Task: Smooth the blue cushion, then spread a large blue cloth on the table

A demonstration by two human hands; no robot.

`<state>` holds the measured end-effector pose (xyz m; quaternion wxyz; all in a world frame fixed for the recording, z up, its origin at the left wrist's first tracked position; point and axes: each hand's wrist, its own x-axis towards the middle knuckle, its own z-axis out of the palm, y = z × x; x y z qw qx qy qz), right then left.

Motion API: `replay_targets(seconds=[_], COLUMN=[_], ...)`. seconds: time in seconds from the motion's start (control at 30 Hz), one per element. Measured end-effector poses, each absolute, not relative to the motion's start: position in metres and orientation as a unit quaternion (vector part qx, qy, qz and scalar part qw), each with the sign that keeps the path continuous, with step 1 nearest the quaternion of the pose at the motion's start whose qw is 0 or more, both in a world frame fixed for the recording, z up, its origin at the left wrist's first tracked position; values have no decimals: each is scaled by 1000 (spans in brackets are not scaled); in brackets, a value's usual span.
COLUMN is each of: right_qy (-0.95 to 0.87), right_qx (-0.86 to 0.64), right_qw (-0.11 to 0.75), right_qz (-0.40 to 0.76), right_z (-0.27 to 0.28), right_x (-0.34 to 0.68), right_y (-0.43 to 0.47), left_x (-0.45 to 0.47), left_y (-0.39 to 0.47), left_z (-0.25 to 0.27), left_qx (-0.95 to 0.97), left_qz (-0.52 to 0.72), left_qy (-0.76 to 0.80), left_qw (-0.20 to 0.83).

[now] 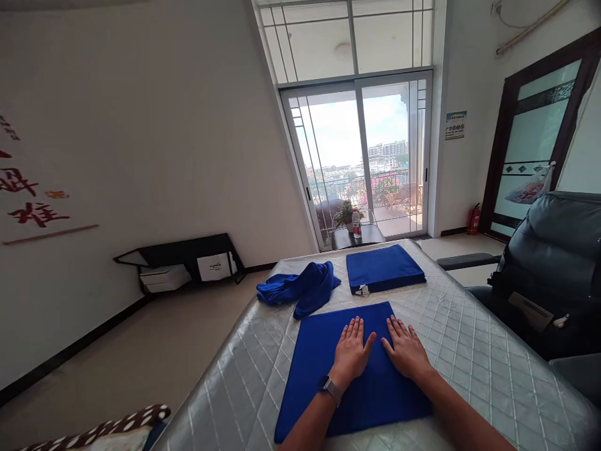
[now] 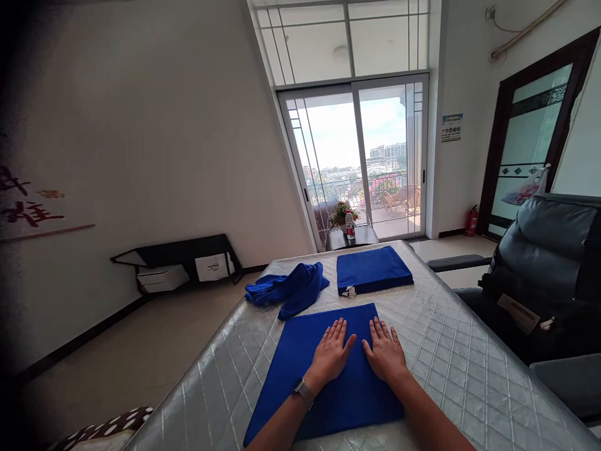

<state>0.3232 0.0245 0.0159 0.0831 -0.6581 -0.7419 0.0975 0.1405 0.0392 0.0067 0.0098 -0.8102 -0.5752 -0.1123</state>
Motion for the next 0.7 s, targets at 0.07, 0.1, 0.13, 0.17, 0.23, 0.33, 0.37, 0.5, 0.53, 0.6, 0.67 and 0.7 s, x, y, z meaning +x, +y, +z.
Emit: replay_targets(seconds=[0.07,0.1,0.13,0.17,0.23,0.33,0.37,0.5,0.53,0.6,0.67,0.7], right_qy=[-742,-742,-742,-742,-742,-742,-743,-744,-744,-745,-744,-744], right_qx=[-657,-656,-656,-656,-656,-657,-657,-658,-659,-659,-661,-662], right_qw=[87,88,89,89,88,88,88,79,75,69,65,63], right_qz=[101,103,104,104,102,97,94,84,81,77,72,70], right_z=[16,16,15,15,14,12,12,9,8,8,7,7], right_x=[324,324,324,324,324,323,323,322,322,321,320,320], right_y=[24,24,24,23,23,24,25,27,28,29,29,28], left_x=[112,97,81,65,38,12,8,6,7,7,6,5], left_y=[36,35,33,30,26,19,18,17,17,17,18,18], left_z=[8,7,6,5,1,-4,-5,-6,-5,-5,-5,-6], left_qx=[-791,-782,-773,-764,-746,-725,-721,-717,-717,-718,-718,-719], left_qz=[-100,-94,-89,-85,-81,-87,-90,-95,-96,-96,-98,-100], left_qy=[-603,-616,-628,-639,-660,-683,-687,-689,-689,-689,-688,-687], left_qw=[15,17,19,21,24,31,33,38,39,38,36,37])
